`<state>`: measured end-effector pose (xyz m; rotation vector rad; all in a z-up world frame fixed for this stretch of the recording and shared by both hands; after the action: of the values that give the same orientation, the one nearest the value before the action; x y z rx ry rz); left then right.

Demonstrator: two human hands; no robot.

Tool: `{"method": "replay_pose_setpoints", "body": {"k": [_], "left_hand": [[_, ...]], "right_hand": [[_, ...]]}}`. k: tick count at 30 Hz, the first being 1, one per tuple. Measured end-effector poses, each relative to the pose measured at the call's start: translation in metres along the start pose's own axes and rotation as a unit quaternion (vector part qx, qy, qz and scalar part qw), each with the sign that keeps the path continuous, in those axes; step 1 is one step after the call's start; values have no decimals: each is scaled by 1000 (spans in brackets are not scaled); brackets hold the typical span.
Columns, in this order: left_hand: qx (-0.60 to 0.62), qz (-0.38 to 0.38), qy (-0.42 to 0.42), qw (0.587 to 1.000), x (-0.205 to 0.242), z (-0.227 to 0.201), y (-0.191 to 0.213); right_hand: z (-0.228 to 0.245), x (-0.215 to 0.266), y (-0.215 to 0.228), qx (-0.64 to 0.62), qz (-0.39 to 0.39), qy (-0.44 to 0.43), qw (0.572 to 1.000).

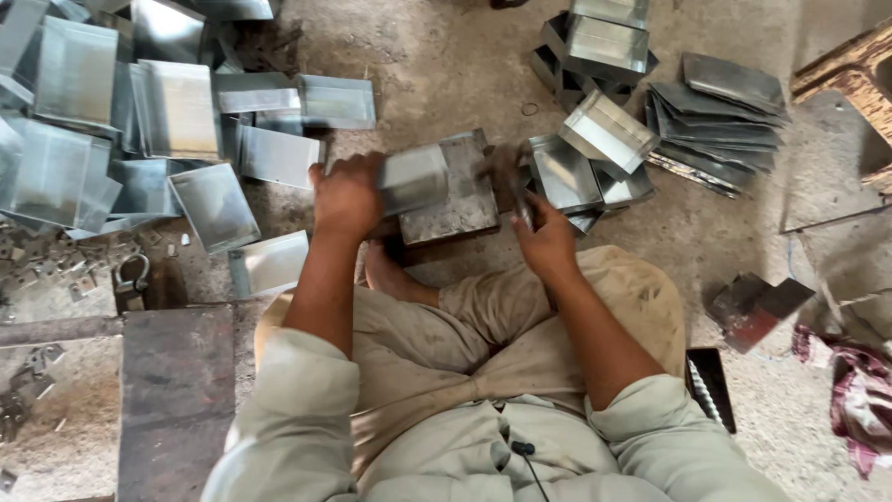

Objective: The person sits on the floor and uses a hammer to strike the edges of small rectangular metal boxes placed on a metal block. They repeatedly pick up boxes, position them, hammer them, and place them into a pile.

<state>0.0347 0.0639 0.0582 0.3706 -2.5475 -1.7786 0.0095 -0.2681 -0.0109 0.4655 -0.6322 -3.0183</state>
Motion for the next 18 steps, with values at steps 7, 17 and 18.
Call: {"method": "replay_pose_setpoints", "body": {"k": [7, 17, 18], "left_hand": [[-95, 20, -82, 992, 12, -53, 4], [-99, -63, -86, 989, 5, -58, -32], [-99, -63, -86, 989, 5, -58, -31]], "right_hand": [[144, -12, 89, -127, -175, 217, 952], [138, -36, 35, -18, -151, 300, 942], [136, -44, 23, 90, -33, 289, 952]]}}
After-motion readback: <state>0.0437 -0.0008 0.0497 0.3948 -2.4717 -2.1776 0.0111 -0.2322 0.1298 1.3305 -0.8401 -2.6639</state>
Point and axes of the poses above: each hand's wrist, its own x-axis away from the middle knuckle, its own y-axis out of the back of the hand, z = x × y, the point moved 2 cm from there along -x, towards the middle knuckle, and after that the axes turned 13 degrees about y, right-handed, at the moved point
